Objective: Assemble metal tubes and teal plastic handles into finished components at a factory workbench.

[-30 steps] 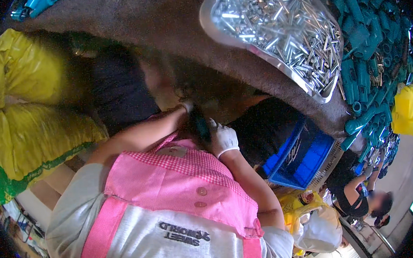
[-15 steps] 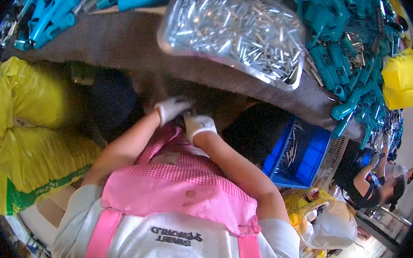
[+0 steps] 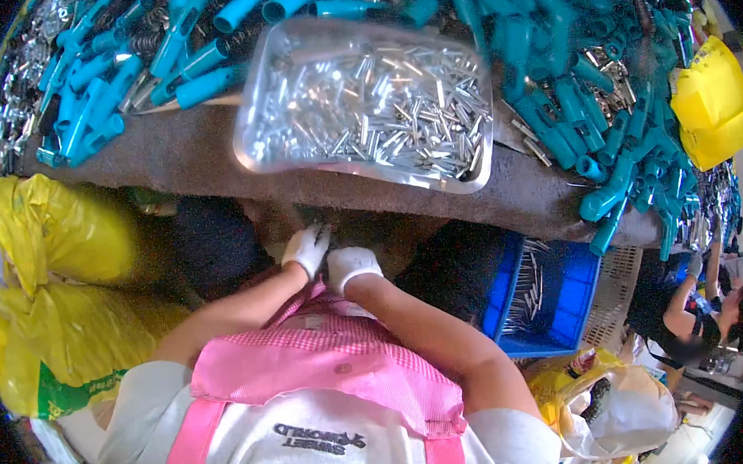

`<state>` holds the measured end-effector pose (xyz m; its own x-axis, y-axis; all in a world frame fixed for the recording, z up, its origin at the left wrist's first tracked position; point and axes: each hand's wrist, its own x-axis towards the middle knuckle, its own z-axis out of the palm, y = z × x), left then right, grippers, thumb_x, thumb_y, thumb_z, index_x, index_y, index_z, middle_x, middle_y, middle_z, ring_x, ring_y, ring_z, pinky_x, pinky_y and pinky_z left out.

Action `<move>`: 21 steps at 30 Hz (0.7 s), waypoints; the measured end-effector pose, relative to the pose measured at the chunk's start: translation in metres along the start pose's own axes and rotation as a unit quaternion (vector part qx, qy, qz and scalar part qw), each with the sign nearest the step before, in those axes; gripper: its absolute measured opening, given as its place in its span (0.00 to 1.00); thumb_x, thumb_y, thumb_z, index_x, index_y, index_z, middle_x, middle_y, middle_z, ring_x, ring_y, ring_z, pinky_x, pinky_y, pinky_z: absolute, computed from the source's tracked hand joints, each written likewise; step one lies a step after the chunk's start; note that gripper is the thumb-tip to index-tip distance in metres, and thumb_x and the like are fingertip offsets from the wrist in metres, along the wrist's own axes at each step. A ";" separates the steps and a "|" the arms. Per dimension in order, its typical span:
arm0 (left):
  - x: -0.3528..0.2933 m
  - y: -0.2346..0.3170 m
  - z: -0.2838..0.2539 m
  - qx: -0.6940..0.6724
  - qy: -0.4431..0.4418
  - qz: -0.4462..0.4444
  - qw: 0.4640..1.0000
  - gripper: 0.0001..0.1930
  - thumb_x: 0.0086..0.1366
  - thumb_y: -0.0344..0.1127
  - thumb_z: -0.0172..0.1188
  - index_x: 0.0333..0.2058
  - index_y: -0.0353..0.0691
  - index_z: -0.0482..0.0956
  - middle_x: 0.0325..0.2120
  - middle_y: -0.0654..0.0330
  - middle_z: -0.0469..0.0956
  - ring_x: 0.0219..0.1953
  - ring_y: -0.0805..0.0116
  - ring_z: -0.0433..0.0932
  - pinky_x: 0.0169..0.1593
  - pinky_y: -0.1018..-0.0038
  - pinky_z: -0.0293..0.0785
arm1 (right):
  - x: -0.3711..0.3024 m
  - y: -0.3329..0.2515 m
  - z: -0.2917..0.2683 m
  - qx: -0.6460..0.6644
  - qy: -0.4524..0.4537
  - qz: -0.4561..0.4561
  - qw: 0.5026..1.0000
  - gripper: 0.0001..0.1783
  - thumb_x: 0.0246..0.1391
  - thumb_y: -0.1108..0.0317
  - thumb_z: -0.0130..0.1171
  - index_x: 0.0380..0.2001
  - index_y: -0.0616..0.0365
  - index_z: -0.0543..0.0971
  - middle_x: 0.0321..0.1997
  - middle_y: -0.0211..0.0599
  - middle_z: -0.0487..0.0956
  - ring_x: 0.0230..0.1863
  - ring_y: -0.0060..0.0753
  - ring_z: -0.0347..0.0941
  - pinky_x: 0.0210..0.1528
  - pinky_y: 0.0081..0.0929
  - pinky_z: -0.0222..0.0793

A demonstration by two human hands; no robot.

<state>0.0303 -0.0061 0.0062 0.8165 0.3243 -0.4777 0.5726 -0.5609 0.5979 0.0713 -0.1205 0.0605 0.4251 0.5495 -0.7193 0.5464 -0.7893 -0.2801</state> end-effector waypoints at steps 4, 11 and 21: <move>0.002 -0.001 0.009 0.011 0.048 0.004 0.999 0.22 0.66 0.52 0.46 0.42 0.41 0.80 0.39 0.43 0.78 0.43 0.42 0.76 0.48 0.53 0.71 | 0.001 -0.002 0.001 0.037 0.077 0.008 0.996 0.15 0.50 0.62 0.53 0.36 0.57 0.84 0.40 0.50 0.82 0.42 0.50 0.79 0.44 0.41 0.75; -0.009 -0.011 -0.013 -0.079 0.022 0.011 0.997 0.24 0.66 0.52 0.48 0.46 0.37 0.79 0.42 0.39 0.76 0.48 0.41 0.74 0.51 0.58 0.69 | -0.015 -0.012 -0.009 0.019 0.017 -0.050 0.998 0.14 0.51 0.65 0.54 0.38 0.57 0.84 0.43 0.49 0.81 0.46 0.47 0.79 0.46 0.39 0.75; 0.016 -0.025 0.005 0.045 -0.021 -0.053 0.997 0.22 0.66 0.51 0.47 0.41 0.40 0.81 0.38 0.40 0.77 0.43 0.40 0.75 0.47 0.53 0.70 | 0.006 -0.019 0.000 0.010 -0.028 -0.007 1.000 0.16 0.55 0.65 0.49 0.39 0.55 0.83 0.44 0.49 0.81 0.45 0.46 0.79 0.46 0.40 0.75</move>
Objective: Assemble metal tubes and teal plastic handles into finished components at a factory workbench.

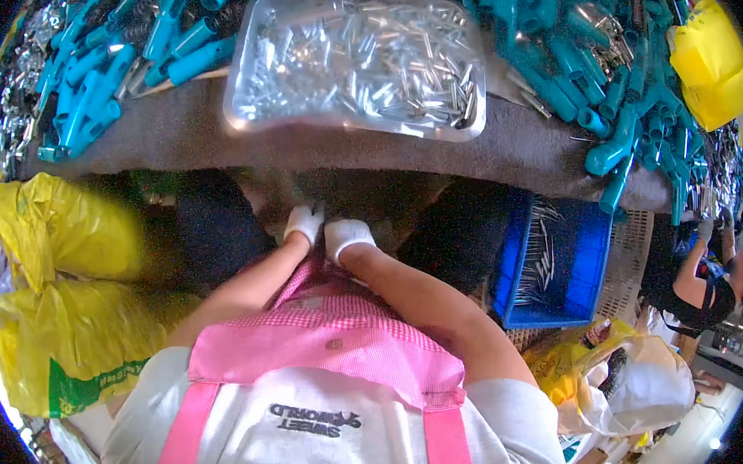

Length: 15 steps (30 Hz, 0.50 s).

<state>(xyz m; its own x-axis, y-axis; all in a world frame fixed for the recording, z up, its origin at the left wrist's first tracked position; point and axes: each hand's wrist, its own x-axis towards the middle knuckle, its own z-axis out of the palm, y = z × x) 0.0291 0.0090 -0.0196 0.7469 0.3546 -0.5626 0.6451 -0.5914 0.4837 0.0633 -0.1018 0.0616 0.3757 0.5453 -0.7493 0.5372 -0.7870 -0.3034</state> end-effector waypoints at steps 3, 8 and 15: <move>-0.011 0.002 -0.008 -0.081 0.065 0.026 0.994 0.22 0.66 0.50 0.48 0.41 0.37 0.80 0.38 0.40 0.77 0.44 0.40 0.75 0.47 0.54 0.70 | -0.008 0.003 -0.018 -0.039 0.036 -0.025 0.998 0.16 0.52 0.63 0.53 0.39 0.55 0.83 0.44 0.50 0.81 0.46 0.48 0.79 0.46 0.41 0.75; -0.032 0.005 -0.007 -0.245 0.134 -0.023 0.960 0.23 0.68 0.50 0.46 0.45 0.35 0.78 0.42 0.38 0.76 0.46 0.40 0.75 0.49 0.57 0.70 | -0.011 0.010 -0.047 -0.148 0.023 -0.128 0.980 0.14 0.50 0.66 0.55 0.39 0.58 0.82 0.43 0.51 0.81 0.45 0.47 0.79 0.45 0.42 0.75; -0.016 0.002 0.006 -0.129 0.109 -0.007 0.986 0.22 0.67 0.48 0.46 0.45 0.35 0.77 0.41 0.37 0.76 0.46 0.39 0.74 0.49 0.53 0.69 | 0.002 0.002 -0.017 -0.073 0.013 -0.009 0.997 0.14 0.52 0.68 0.51 0.36 0.57 0.84 0.42 0.49 0.81 0.45 0.47 0.80 0.46 0.40 0.75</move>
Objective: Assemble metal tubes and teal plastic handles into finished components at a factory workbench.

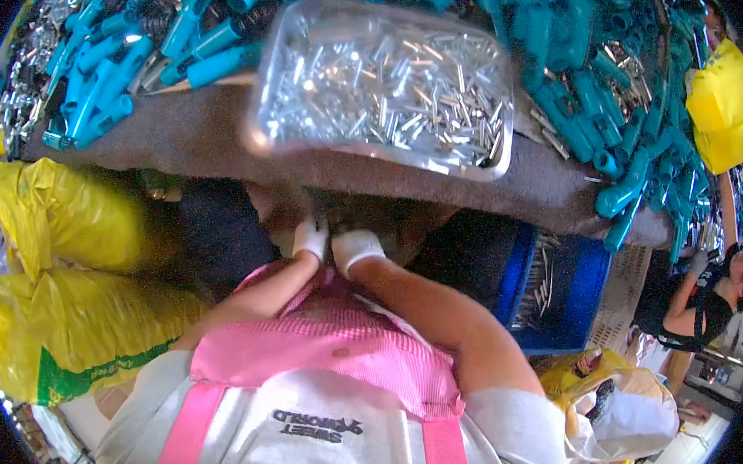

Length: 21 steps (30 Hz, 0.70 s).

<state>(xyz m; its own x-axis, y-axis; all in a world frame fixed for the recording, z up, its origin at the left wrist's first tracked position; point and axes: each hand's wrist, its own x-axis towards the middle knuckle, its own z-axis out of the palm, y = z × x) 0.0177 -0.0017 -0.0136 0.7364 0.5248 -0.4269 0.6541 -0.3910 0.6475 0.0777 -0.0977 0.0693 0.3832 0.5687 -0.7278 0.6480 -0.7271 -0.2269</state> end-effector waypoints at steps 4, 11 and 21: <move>0.002 0.003 -0.009 0.028 -0.027 0.025 0.999 0.20 0.67 0.48 0.47 0.43 0.38 0.79 0.39 0.39 0.77 0.43 0.39 0.75 0.47 0.53 0.70 | -0.010 0.002 0.003 0.013 0.007 -0.011 1.000 0.14 0.54 0.67 0.50 0.38 0.57 0.83 0.43 0.50 0.81 0.45 0.46 0.80 0.46 0.40 0.75; -0.003 -0.008 0.000 -0.026 0.003 -0.019 0.999 0.20 0.67 0.49 0.47 0.40 0.39 0.80 0.39 0.41 0.78 0.45 0.40 0.74 0.48 0.54 0.69 | -0.002 0.006 0.001 -0.009 0.029 -0.070 0.997 0.14 0.53 0.66 0.50 0.36 0.56 0.83 0.41 0.49 0.81 0.44 0.48 0.79 0.45 0.41 0.75; 0.008 -0.009 -0.011 0.055 -0.098 0.018 0.994 0.21 0.66 0.49 0.46 0.45 0.40 0.77 0.42 0.39 0.76 0.47 0.40 0.74 0.50 0.54 0.69 | -0.012 -0.004 -0.001 0.005 0.006 -0.035 0.999 0.14 0.55 0.66 0.50 0.38 0.56 0.83 0.43 0.49 0.81 0.45 0.47 0.79 0.46 0.40 0.75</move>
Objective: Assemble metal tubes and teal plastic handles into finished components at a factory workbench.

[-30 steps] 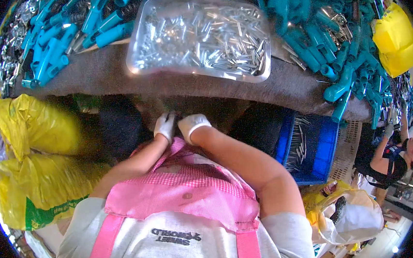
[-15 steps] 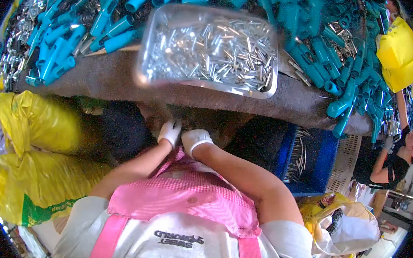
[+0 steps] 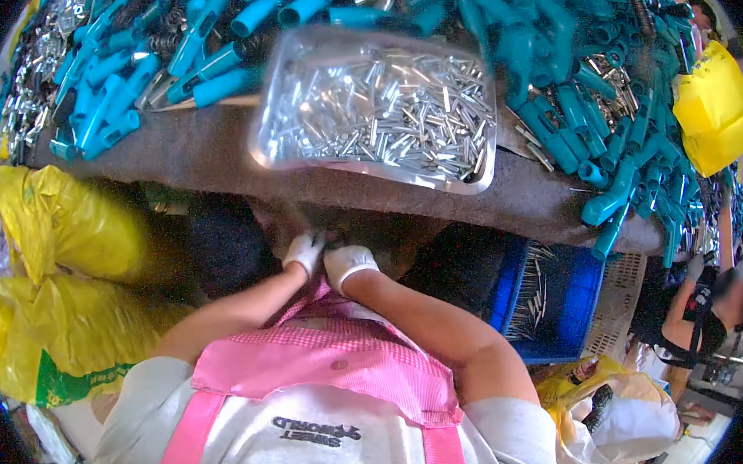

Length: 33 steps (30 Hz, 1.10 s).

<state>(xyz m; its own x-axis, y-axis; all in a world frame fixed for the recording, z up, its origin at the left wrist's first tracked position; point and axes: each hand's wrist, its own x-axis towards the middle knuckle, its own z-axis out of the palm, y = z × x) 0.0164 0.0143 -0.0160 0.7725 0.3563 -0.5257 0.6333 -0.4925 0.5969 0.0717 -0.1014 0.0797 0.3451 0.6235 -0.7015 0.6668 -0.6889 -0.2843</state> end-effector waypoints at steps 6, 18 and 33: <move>0.001 0.003 0.011 -0.042 0.030 0.013 0.999 0.20 0.67 0.48 0.45 0.43 0.39 0.78 0.42 0.41 0.77 0.47 0.41 0.74 0.49 0.54 0.70 | 0.005 0.006 -0.001 -0.017 0.010 0.030 0.999 0.15 0.55 0.66 0.50 0.39 0.56 0.83 0.43 0.49 0.81 0.46 0.46 0.79 0.46 0.39 0.76; 0.003 -0.015 0.042 -0.234 0.104 -0.050 0.965 0.22 0.68 0.47 0.45 0.47 0.32 0.75 0.43 0.37 0.76 0.48 0.40 0.74 0.49 0.55 0.69 | 0.016 0.016 -0.026 -0.104 -0.020 -0.087 0.991 0.12 0.50 0.65 0.57 0.35 0.58 0.84 0.39 0.49 0.82 0.43 0.48 0.80 0.44 0.41 0.75; 0.005 0.001 0.000 0.056 0.005 -0.006 0.998 0.24 0.66 0.52 0.45 0.42 0.38 0.80 0.39 0.41 0.77 0.44 0.40 0.75 0.48 0.53 0.70 | 0.017 0.005 0.019 0.082 0.013 0.017 0.996 0.14 0.53 0.63 0.51 0.36 0.55 0.84 0.40 0.50 0.81 0.43 0.49 0.79 0.45 0.42 0.75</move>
<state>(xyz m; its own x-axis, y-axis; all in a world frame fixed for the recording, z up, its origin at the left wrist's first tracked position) 0.0210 0.0159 -0.0186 0.7653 0.3707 -0.5262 0.6343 -0.5737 0.5183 0.0684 -0.1015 0.0542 0.3840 0.6061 -0.6966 0.5375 -0.7601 -0.3652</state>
